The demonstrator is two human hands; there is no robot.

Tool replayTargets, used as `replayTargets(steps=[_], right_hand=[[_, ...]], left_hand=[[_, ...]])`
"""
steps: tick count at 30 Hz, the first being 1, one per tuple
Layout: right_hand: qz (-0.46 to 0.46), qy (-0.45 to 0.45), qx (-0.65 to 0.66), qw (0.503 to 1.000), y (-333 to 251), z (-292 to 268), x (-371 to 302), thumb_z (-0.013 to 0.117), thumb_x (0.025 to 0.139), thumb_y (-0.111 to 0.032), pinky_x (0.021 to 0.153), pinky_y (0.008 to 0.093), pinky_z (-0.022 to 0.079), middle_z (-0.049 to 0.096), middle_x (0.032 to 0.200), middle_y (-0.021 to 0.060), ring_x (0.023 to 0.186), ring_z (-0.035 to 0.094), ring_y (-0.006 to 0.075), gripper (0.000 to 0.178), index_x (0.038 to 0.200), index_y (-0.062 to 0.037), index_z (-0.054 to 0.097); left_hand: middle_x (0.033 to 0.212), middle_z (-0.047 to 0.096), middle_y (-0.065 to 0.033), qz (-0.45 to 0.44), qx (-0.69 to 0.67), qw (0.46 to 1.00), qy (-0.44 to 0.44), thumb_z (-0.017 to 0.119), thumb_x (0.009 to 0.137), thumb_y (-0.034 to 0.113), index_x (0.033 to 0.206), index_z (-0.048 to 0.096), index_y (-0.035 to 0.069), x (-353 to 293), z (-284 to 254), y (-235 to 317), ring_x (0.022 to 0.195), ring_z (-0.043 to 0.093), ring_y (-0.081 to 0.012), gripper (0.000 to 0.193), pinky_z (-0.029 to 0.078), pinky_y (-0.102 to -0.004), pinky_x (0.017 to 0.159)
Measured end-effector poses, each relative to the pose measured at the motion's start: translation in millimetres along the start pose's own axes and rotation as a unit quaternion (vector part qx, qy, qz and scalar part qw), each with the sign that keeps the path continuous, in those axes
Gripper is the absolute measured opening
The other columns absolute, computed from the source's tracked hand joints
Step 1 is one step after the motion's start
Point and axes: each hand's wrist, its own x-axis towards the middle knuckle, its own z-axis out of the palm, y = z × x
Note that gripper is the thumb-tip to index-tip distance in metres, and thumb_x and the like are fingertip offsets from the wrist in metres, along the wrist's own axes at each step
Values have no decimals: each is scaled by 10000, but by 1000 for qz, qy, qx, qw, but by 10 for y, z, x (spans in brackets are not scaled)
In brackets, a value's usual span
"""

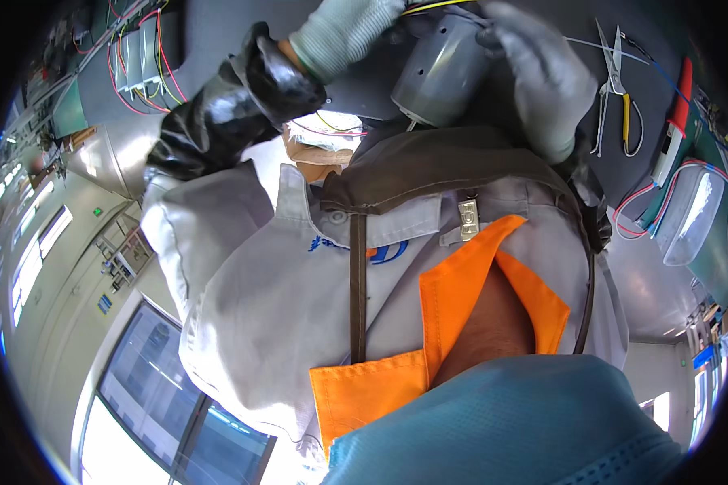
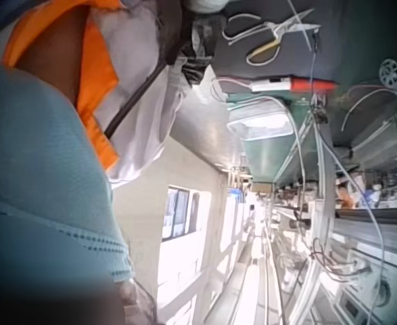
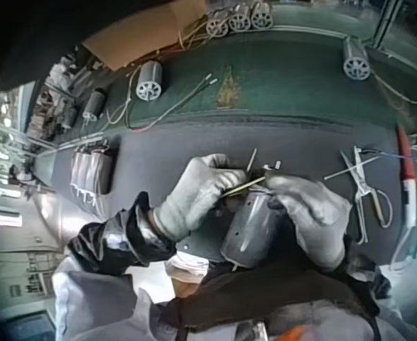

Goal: Connecting wires and assembling cylindrical electronic components at a workstation.

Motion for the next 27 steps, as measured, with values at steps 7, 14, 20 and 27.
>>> replayTargets(steps=[7, 14, 20, 27], right_hand=[[241, 81, 281, 925, 39, 9, 304, 629, 985, -38, 606, 250, 534, 742, 939, 93, 679, 660, 115, 300, 1278, 28, 634], [325, 12, 244, 914, -163, -32, 503, 646, 944, -30, 575, 241, 489, 704, 851, 51, 640, 615, 95, 416, 1353, 23, 592], [342, -134, 174, 914, -178, -393, 648, 651, 934, -59, 587, 230, 468, 663, 832, 17, 638, 584, 67, 428, 1344, 49, 599], [258, 36, 303, 917, -74, -120, 382, 630, 975, -69, 595, 230, 485, 687, 883, 27, 682, 605, 79, 423, 1386, 15, 578]], left_hand=[[898, 680, -23, 34, -281, 953, 103, 692, 922, -17, 1103, 655, -75, 137, 209, -74, 700, 594, -52, 194, 475, -190, 605], [943, 678, -34, 74, -399, 913, 46, 626, 920, -120, 1147, 645, -99, 207, 170, -316, 722, 597, -56, 228, 491, -182, 645], [885, 663, -6, 65, -330, 937, 91, 639, 953, -87, 1108, 676, -79, 362, 385, 9, 700, 572, -42, 160, 466, -176, 622], [829, 655, 28, 48, -329, 938, 95, 676, 943, -45, 1040, 714, -52, 296, 257, -91, 679, 552, -25, 105, 438, -178, 589]])
